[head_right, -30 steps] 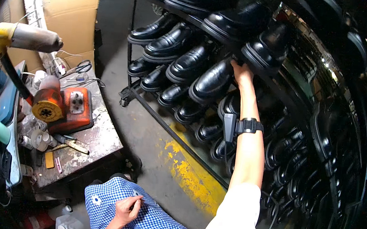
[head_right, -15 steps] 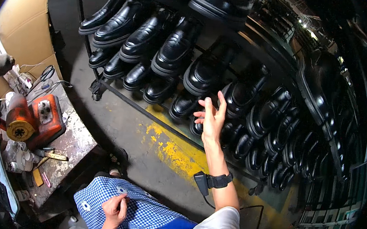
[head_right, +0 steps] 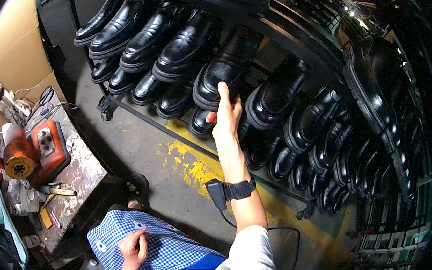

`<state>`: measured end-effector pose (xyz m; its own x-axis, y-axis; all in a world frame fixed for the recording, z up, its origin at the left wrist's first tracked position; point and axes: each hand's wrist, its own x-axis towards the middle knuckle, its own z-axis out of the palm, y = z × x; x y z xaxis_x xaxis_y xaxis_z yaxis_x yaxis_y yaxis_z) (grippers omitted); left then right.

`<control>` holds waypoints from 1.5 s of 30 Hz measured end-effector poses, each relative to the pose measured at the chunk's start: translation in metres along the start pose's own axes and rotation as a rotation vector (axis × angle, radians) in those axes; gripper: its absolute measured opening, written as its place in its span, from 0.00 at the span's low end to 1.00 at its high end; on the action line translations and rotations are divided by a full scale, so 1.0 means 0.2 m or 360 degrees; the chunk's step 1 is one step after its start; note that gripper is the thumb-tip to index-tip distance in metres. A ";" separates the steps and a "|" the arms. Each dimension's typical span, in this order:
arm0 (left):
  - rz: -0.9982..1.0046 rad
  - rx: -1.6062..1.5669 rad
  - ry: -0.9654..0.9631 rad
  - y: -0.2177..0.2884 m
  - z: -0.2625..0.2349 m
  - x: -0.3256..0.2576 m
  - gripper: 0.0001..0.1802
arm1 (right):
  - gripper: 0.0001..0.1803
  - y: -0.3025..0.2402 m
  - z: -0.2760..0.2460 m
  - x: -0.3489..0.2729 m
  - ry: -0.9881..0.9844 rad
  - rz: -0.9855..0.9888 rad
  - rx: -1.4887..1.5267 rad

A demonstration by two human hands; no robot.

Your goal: Clean and inspect black leather shoes from a rack, using a brush and a cleaning solution.

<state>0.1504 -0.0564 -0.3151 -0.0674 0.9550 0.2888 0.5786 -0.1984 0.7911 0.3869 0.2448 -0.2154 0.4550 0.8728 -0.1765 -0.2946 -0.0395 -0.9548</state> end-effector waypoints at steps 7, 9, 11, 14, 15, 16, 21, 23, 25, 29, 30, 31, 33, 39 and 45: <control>0.0090 0.0056 -0.0066 0.02 0.01 0.03 0.08 | 0.31 0.04 0.01 -0.13 0.0037 -0.0225 0.0041; 0.0097 0.0089 -0.0081 0.03 0.01 0.04 0.08 | 0.37 0.07 0.00 -0.15 0.0050 -0.0304 0.0017; 0.0103 0.0110 -0.0118 0.01 0.02 0.03 0.08 | 0.38 0.07 0.00 -0.16 -0.0015 -0.0325 0.0046; 0.0074 0.0117 -0.0142 0.03 0.02 0.04 0.08 | 0.38 0.11 -0.04 -0.16 -0.0059 -0.0328 0.0073; 0.0076 0.0118 -0.0153 0.03 0.02 0.04 0.08 | 0.37 0.11 -0.04 -0.18 -0.0067 -0.0341 0.0083; 0.0081 0.0142 -0.0157 0.02 0.02 0.04 0.08 | 0.36 0.13 -0.06 -0.19 -0.0096 -0.0357 0.0087; 0.0081 0.0152 -0.0176 0.03 0.04 0.05 0.07 | 0.35 0.18 -0.21 -0.26 -0.0152 -0.0380 0.0072; 0.0092 0.0157 -0.0182 0.04 0.05 0.06 0.07 | 0.30 0.22 -0.29 -0.26 -0.0079 -0.0476 0.0001; 0.0102 0.0168 -0.0188 0.05 0.05 0.06 0.07 | 0.21 0.23 -0.32 -0.27 0.0070 -0.0561 0.0057; 0.0099 0.0188 -0.0198 0.05 0.05 0.06 0.06 | 0.20 0.23 -0.39 -0.27 0.0238 -0.0635 0.0130; 0.0109 0.0214 -0.0207 0.05 0.05 0.06 0.06 | 0.19 0.21 -0.40 -0.27 0.0257 -0.0644 0.0105; 0.0111 0.0216 -0.0209 0.05 0.05 0.06 0.06 | 0.19 0.20 -0.40 -0.27 0.0276 -0.0653 0.0079; 0.0099 0.0228 -0.0223 0.05 0.05 0.06 0.06 | 0.19 0.20 -0.41 -0.26 0.0272 -0.0678 0.0088; 0.0093 0.0210 -0.0213 0.06 0.06 0.08 0.06 | 0.13 0.19 -0.40 -0.25 0.0197 -0.0789 0.0090; 0.0084 0.0181 -0.0173 0.05 0.07 0.07 0.08 | 0.31 0.11 -0.25 -0.21 -0.0417 0.0204 0.0224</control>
<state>0.1662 -0.0415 -0.3103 0.0501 0.9633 0.2636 0.6676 -0.2286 0.7086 0.4030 0.1839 -0.2410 0.1802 0.9614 -0.2080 -0.4569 -0.1054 -0.8832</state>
